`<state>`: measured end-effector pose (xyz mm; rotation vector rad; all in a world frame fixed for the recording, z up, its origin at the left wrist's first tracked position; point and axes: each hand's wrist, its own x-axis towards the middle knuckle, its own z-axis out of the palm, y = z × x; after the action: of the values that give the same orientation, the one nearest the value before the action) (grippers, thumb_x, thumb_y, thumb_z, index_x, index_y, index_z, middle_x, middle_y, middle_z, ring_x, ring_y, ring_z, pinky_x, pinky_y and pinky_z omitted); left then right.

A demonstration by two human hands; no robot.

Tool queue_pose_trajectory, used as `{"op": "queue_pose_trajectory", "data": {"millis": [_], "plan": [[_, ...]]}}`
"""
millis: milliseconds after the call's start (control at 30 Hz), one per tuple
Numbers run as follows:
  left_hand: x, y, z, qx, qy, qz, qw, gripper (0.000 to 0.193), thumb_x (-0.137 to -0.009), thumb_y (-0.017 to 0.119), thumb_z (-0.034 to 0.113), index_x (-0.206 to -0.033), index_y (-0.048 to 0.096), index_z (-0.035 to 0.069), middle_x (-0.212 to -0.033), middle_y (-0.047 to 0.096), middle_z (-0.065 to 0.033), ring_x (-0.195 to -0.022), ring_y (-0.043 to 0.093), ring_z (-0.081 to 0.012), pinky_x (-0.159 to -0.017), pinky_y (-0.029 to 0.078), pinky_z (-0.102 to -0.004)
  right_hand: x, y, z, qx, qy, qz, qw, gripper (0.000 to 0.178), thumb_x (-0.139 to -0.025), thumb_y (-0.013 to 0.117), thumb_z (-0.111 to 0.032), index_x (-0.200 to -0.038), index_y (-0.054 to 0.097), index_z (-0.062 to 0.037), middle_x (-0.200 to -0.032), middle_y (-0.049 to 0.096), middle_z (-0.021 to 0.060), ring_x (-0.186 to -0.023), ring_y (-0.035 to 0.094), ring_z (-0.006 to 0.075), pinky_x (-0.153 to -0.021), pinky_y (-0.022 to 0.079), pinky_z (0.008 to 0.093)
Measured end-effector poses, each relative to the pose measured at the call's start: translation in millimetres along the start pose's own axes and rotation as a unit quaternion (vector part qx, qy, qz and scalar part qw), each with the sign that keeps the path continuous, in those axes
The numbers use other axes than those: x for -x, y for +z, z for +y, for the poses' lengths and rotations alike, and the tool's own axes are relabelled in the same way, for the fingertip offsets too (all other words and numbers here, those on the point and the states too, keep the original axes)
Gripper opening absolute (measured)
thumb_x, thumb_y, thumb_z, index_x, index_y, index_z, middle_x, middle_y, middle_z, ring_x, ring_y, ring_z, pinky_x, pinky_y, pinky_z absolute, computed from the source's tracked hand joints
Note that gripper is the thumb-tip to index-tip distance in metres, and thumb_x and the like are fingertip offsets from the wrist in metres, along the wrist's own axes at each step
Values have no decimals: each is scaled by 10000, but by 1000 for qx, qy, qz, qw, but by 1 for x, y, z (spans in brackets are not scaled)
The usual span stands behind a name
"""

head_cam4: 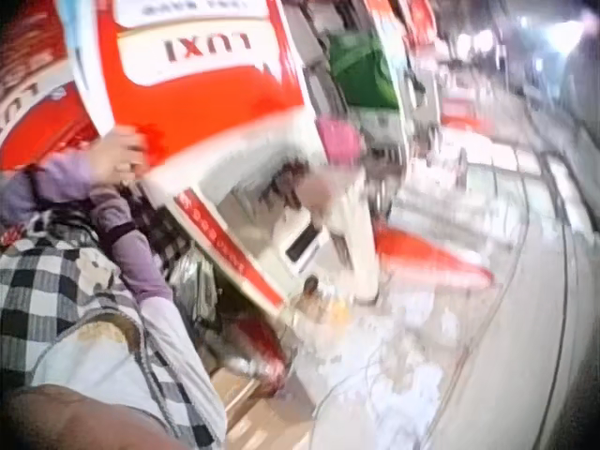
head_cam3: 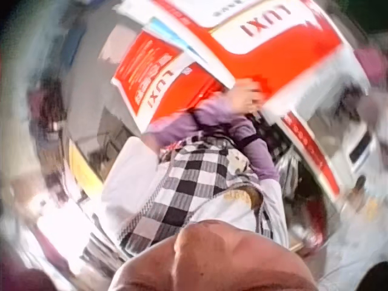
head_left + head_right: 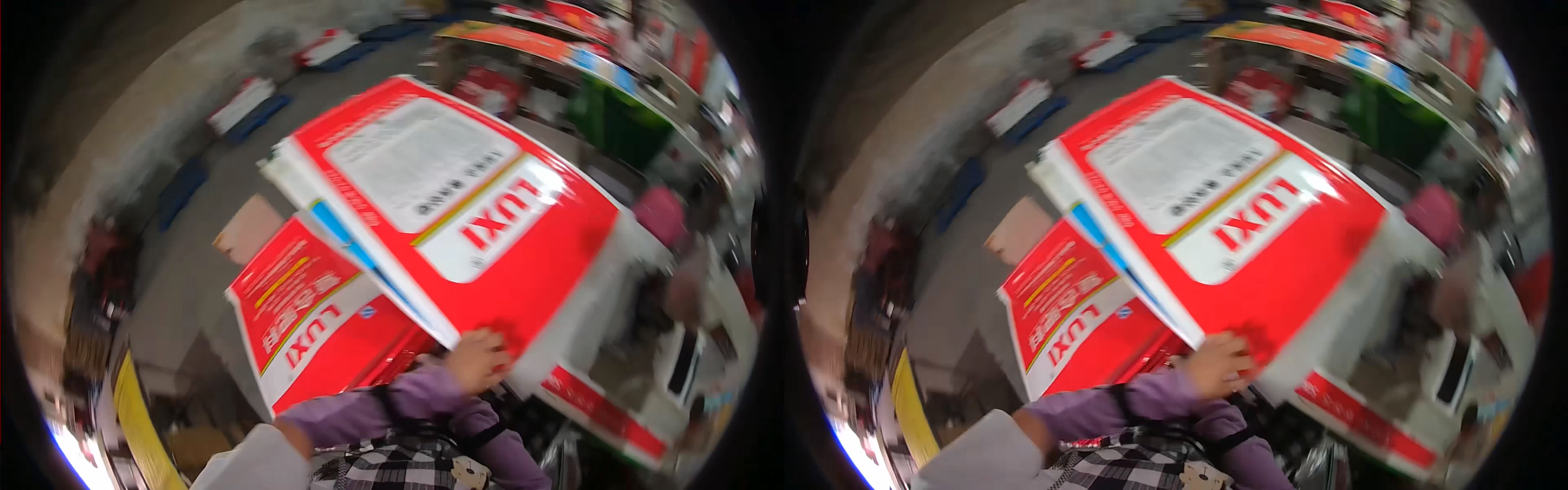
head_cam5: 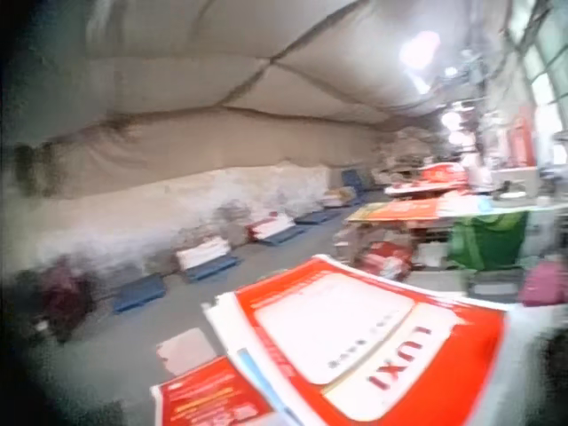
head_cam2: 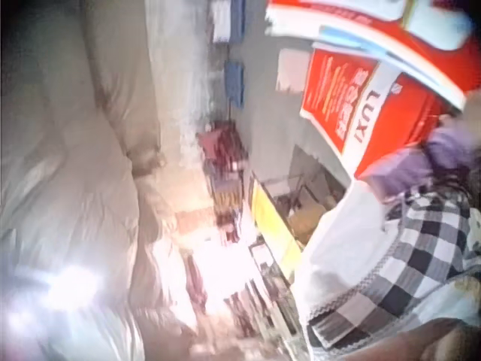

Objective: Sewing the edges of large plastic or woven bags using an industrial sewing machine.

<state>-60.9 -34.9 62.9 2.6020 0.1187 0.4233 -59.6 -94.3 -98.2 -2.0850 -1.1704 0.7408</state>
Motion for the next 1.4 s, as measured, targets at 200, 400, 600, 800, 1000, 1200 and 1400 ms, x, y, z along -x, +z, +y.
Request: {"op": "queue_pose_trajectory", "data": {"millis": [200,400,600,800,1000,1200,1400], "plan": [[-63,109,-41,-46,-15,-57,997,182,-651,758,305,-639,656,154,-757,599,-15,-830,575,-235,-701,408,-407,116,-136,12,107,-112,-239,959,286,-871,562,-264,-1057,641,-61,-966,676,165,-891,653,317,-799,520,419],[-73,74,-15,440,-184,-30,878,77,-840,684,75,-840,696,-1,-728,673,-35,-673,603,-106,-644,475,-247,143,-238,40,-206,122,297,924,186,-903,556,-160,-960,636,-3,-866,679,145,-791,668,250,-715,509,315],[-61,49,-3,403,-204,15,892,109,-851,662,65,-900,692,-26,-760,686,-49,-692,605,-77,-658,487,-242,48,-221,14,-202,57,323,923,265,-931,537,-251,-879,602,1,-785,623,188,-776,637,346,-695,474,405],[-61,24,7,287,-141,164,933,73,-815,666,39,-856,695,-13,-714,671,-42,-653,600,-68,-634,491,-231,50,-203,-4,-112,-9,418,901,211,-885,583,-172,-783,584,13,-734,557,205,-688,572,380,-630,429,446],[-43,9,-14,400,-156,184,884,72,-856,612,19,-875,671,-17,-819,679,-31,-789,609,-76,-738,494,-234,67,-208,-7,56,-10,449,892,253,-716,725,-137,-936,628,-57,-1156,580,160,-1048,554,382,-895,453,416],[-66,32,-5,739,-151,170,635,245,-937,515,191,-973,642,-16,-1007,655,-75,-980,573,-134,-902,447,-290,35,-227,-37,-296,-57,255,919,140,-763,680,-26,-873,596,-6,-780,595,29,-745,566,90,-674,471,256],[-34,14,-53,70,-211,-92,971,227,-847,551,239,-960,685,94,-899,676,-148,-872,637,-313,-783,502,-389,7,-176,-42,-357,-72,200,910,78,-782,647,1,-856,621,2,-829,620,34,-793,584,104,-714,474,252]]}}
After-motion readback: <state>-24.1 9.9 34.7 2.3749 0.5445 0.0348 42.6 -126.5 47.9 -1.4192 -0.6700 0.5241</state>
